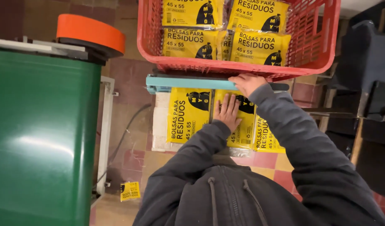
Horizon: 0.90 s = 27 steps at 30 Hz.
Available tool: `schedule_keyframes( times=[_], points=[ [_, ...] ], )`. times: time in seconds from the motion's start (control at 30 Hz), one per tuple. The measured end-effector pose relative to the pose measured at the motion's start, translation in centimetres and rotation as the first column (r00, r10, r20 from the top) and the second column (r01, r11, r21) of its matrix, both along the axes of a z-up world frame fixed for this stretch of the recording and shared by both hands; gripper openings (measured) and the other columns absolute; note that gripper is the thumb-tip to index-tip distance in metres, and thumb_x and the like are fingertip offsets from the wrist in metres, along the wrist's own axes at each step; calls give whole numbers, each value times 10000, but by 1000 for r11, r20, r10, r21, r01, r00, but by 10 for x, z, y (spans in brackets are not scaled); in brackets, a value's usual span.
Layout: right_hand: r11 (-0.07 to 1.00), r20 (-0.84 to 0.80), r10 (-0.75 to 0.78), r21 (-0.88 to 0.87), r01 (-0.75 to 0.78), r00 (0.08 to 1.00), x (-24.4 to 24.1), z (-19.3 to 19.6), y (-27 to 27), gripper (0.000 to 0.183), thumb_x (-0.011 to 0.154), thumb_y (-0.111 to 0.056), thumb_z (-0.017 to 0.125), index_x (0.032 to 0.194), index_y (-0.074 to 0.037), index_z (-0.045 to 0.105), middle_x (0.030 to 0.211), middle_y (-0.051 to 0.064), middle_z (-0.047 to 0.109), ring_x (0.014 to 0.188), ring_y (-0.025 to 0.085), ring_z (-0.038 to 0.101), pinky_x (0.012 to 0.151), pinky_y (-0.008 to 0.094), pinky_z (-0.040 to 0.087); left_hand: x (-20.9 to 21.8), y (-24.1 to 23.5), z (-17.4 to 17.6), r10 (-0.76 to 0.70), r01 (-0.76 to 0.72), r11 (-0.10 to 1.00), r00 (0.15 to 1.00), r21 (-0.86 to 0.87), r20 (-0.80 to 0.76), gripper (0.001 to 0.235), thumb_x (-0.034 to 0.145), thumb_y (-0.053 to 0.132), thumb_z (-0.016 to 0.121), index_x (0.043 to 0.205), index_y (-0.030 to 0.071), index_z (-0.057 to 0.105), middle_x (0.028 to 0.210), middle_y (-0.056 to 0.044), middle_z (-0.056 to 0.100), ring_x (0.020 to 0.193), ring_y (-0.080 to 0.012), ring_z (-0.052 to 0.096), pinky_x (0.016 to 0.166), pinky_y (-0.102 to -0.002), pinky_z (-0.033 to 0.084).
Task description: Folding plastic bags and placing them into labeled plastic sleeves.
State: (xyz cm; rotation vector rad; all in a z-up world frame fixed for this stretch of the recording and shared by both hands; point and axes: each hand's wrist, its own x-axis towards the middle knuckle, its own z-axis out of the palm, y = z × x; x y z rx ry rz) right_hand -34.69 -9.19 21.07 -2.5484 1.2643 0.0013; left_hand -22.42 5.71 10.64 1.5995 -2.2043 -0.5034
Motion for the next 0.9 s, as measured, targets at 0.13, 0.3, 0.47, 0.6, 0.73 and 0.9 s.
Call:
schedule_keyframes(
  times=[0.13, 0.3, 0.47, 0.6, 0.73, 0.9],
  points=[
    [997, 140, -43, 66, 34, 989, -13, -31, -1, 263, 998, -264, 631, 1252, -223, 685, 1103, 67, 710, 1010, 331, 681, 843, 431, 559, 2, 0, 2, 16, -16, 999, 1000, -36, -4, 848, 860, 522, 678, 1534, 57, 460, 1653, -145, 348, 1555, -343, 277, 1234, -615, 184],
    [988, 139, -137, 85, 126, 981, -15, -51, -1, 246, 984, -351, 674, 1178, -202, 706, 1095, 73, 729, 1010, 323, 686, 833, 434, 558, -4, 7, -11, 42, -41, 997, 999, -70, 19, 860, 836, 542, 694, 1536, 92, 477, 1632, -134, 371, 1522, -339, 321, 1209, -607, 235],
    [977, 115, -198, 104, 187, 973, -10, -51, 3, 267, 981, -410, 672, 1177, -235, 721, 1061, 79, 741, 963, 320, 700, 806, 446, 560, 9, 28, 12, -13, 15, 997, 999, -76, 35, 849, 765, 522, 731, 1483, 119, 523, 1556, -132, 455, 1479, -361, 366, 1156, -596, 321],
    [970, 7, -234, 68, 233, 972, -14, -62, 1, 298, 979, -477, 654, 1187, -274, 721, 1017, 82, 745, 932, 325, 699, 765, 464, 551, 19, 50, 15, -99, 89, 987, 993, -134, -68, 736, 752, 460, 729, 1379, 102, 589, 1395, -166, 539, 1352, -403, 446, 1040, -610, 382],
    [972, 11, -227, 60, 226, 974, -12, -58, 0, 298, 982, -480, 645, 1190, -279, 716, 1005, 83, 749, 910, 331, 698, 759, 472, 548, 34, 78, 17, -172, 152, 954, 984, -257, -55, 593, 790, 399, 685, 1308, 118, 625, 1311, -137, 577, 1289, -384, 514, 1017, -581, 438],
    [969, 17, -240, 64, 238, 971, -13, -58, 2, 305, 986, -482, 653, 1206, -279, 711, 968, 105, 740, 901, 340, 703, 757, 479, 553, 41, 100, 6, -254, 228, 915, 966, -333, -38, 403, 883, 283, 613, 1266, 163, 653, 1225, -62, 593, 1181, -307, 556, 925, -425, 490]
  ],
)
